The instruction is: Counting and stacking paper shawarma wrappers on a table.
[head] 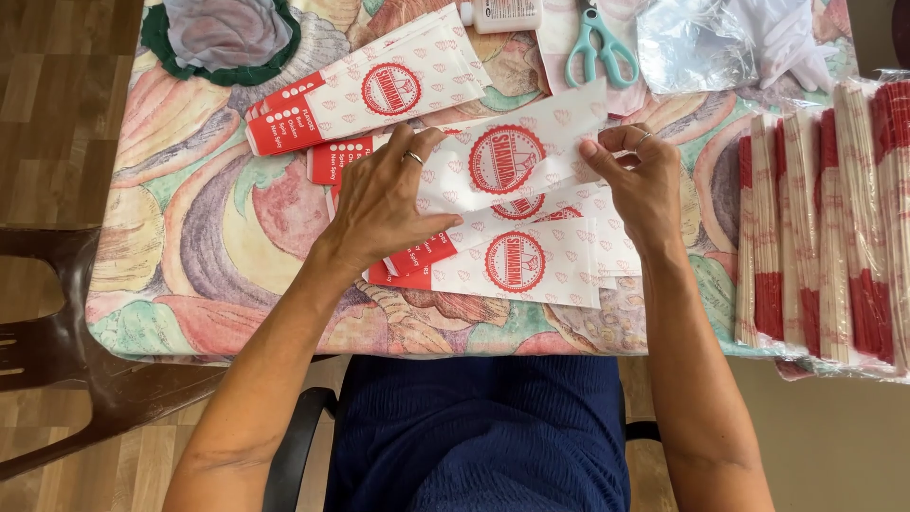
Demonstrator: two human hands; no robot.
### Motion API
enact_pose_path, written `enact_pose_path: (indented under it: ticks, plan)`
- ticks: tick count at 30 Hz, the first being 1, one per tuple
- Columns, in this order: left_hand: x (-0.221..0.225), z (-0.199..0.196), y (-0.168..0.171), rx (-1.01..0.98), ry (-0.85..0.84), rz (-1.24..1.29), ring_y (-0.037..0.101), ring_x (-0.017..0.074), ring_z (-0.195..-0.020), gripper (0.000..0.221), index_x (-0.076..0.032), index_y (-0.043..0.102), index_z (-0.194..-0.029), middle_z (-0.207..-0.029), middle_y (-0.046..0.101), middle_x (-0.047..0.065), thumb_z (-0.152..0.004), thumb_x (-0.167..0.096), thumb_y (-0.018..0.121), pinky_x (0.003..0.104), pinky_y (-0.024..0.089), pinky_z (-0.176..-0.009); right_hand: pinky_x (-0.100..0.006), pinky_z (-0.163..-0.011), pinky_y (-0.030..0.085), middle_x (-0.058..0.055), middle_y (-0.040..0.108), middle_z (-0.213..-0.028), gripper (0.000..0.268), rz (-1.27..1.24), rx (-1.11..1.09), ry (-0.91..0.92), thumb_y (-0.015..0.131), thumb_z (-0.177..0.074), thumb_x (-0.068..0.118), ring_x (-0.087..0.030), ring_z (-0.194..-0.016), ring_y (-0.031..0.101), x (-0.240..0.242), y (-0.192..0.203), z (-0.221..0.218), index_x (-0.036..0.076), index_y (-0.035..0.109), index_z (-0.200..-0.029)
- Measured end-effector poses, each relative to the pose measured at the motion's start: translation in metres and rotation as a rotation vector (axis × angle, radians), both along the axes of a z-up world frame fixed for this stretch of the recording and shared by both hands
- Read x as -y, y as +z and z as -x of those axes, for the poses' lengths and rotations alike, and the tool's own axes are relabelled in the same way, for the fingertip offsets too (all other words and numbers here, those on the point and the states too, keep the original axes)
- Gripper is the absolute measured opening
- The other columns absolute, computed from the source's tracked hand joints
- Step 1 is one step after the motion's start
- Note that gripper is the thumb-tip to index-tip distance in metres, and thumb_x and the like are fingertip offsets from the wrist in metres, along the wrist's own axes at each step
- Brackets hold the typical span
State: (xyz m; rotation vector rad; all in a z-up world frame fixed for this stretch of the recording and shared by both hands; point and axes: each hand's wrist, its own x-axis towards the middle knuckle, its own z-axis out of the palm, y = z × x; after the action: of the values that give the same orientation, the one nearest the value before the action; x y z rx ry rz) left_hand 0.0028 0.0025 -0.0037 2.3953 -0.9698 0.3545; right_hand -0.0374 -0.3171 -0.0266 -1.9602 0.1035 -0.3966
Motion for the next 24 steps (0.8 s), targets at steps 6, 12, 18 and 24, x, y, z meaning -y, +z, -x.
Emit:
enact_pose_path:
  ticks: [6,12,18,24]
  plan:
    - [-0.009,0.006,0.032,-0.341,-0.097,0.18,0.067,0.0434,-0.107,0.091,-0.004,0.057,-0.135,-0.11,0.059,0.015,-0.063,-0.04,0.1,0.058,0.05,-0.096,-0.028,-0.053,0.06,-0.01,0.063,-0.071,0.025,-0.712,-0.002,0.089,0.075,-0.101,0.014,-0.017,-0.06,0.067,0.031,-0.047,-0.01,-0.002,0.067,-0.084]
    - [-0.015,-0.005,-0.003,-0.484,-0.229,0.339,0.071,0.0329,-0.097,0.061,-0.002,0.067,-0.127,-0.098,0.066,0.016,-0.081,-0.036,0.088,0.043,0.053,-0.089,-0.028,-0.068,0.065,-0.009,0.068,-0.083,0.022,-0.621,-0.017,0.076,0.071,-0.103,0.018,-0.013,-0.074,0.07,0.014,-0.008,0.016,-0.003,0.067,-0.1]
    - [-0.014,0.004,-0.013,-0.575,-0.244,0.365,0.072,0.0294,-0.083,0.05,0.002,0.072,-0.12,-0.087,0.07,0.018,-0.092,-0.04,0.075,0.042,0.054,-0.08,-0.031,-0.068,0.065,-0.016,0.069,-0.087,0.022,-0.475,-0.039,0.076,0.062,-0.11,0.015,-0.019,-0.077,0.074,0.008,0.018,0.035,-0.005,0.067,-0.103]
    - [-0.018,0.017,-0.01,-0.594,-0.236,0.363,0.072,0.0288,-0.081,0.049,0.003,0.071,-0.119,-0.088,0.071,0.019,-0.092,-0.037,0.076,0.04,0.053,-0.077,-0.035,-0.075,0.064,-0.016,0.065,-0.09,0.03,-0.333,-0.074,0.148,0.08,-0.089,-0.002,-0.02,-0.081,0.071,-0.006,0.027,0.052,-0.012,0.064,-0.113]
